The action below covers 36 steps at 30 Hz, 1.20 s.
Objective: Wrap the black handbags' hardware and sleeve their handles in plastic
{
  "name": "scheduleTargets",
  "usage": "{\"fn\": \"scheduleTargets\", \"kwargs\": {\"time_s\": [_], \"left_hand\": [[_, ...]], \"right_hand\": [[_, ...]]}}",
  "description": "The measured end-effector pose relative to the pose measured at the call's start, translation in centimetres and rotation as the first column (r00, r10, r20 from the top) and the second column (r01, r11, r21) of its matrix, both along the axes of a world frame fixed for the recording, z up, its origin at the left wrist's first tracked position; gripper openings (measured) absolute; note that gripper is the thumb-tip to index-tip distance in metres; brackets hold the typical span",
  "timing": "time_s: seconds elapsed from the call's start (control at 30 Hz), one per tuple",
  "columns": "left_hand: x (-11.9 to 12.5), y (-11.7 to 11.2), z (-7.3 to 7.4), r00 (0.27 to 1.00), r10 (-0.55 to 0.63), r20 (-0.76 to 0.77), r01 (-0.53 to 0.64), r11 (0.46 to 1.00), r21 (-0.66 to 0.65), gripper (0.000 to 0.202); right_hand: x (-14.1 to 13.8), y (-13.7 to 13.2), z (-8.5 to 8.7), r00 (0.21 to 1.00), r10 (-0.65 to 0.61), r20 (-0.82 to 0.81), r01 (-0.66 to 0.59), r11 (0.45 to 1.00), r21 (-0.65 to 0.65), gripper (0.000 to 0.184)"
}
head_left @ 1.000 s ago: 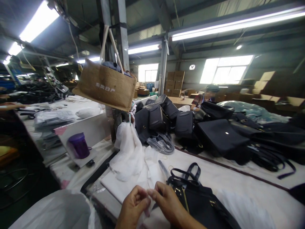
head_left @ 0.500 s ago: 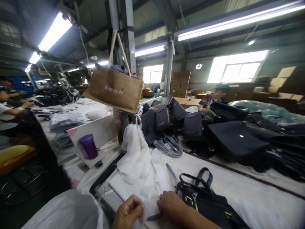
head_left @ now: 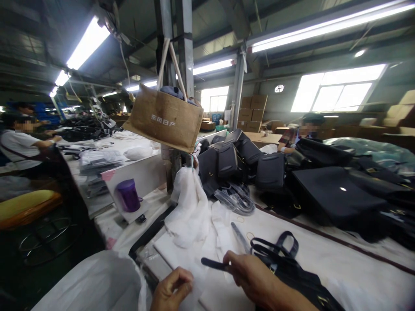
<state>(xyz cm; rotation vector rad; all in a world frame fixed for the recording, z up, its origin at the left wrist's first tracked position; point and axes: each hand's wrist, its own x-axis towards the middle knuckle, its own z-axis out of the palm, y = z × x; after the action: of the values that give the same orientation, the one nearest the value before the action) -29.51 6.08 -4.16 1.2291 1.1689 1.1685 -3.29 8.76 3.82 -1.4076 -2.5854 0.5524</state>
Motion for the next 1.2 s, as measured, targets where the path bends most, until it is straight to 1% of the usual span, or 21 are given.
{"fn": "scheduleTargets", "kwargs": {"time_s": [0.07, 0.13, 0.33, 0.57, 0.7, 0.83, 0.93, 1.03, 1.13, 1.2], "left_hand": [[0.1, 0.0, 0.0, 1.000, -0.012, 0.003, 0.012, 1.000, 0.008, 0.025], [0.3, 0.0, 0.1, 1.000, -0.021, 0.005, 0.021, 1.000, 0.020, 0.024], [0.8, -0.1, 0.7, 0.999, -0.046, -0.026, 0.047, 0.998, 0.041, 0.024], [0.8, -0.3, 1.7, 0.994, -0.047, -0.096, 0.051, 0.998, 0.047, 0.024], [1.0, -0.3, 2.1, 0.992, -0.053, -0.116, 0.061, 0.996, 0.062, 0.023], [1.2, -0.3, 2.1, 0.988, -0.086, -0.125, 0.095, 0.993, 0.070, 0.020], [1.1, -0.2, 1.9, 0.982, -0.116, -0.147, 0.130, 0.987, 0.090, 0.019], [1.0, -0.1, 2.1, 0.974, -0.148, -0.172, 0.166, 0.982, 0.094, 0.019], [1.5, -0.1, 2.4, 0.965, -0.177, -0.193, 0.195, 0.978, 0.074, 0.018], [2.1, -0.2, 2.4, 0.962, -0.198, -0.187, 0.214, 0.974, 0.072, 0.020]], "right_hand": [[0.4, -1.0, 1.5, 0.994, -0.009, -0.105, 0.005, 0.999, -0.035, 0.018], [0.6, -1.7, 2.1, 0.994, 0.000, -0.114, -0.003, 1.000, -0.028, 0.017], [1.0, -2.5, 1.7, 0.998, 0.021, -0.052, -0.020, 1.000, 0.016, 0.016], [1.4, -2.8, 2.2, 0.995, 0.003, -0.104, 0.000, 1.000, 0.027, 0.018], [1.2, -2.8, 2.1, 0.998, 0.014, -0.053, -0.014, 1.000, 0.011, 0.015], [1.2, -2.6, 2.1, 0.999, 0.028, -0.018, -0.028, 0.999, 0.016, 0.014], [1.1, -2.5, 2.4, 0.999, 0.032, -0.010, -0.032, 0.999, 0.016, 0.014], [0.8, -2.4, 3.0, 0.999, 0.032, -0.013, -0.032, 0.999, 0.017, 0.014], [0.3, -2.4, 3.6, 0.997, 0.057, 0.058, -0.057, 0.998, -0.001, 0.014], [-0.1, -2.4, 3.7, 0.990, 0.080, 0.117, -0.080, 0.997, -0.007, 0.016]]}}
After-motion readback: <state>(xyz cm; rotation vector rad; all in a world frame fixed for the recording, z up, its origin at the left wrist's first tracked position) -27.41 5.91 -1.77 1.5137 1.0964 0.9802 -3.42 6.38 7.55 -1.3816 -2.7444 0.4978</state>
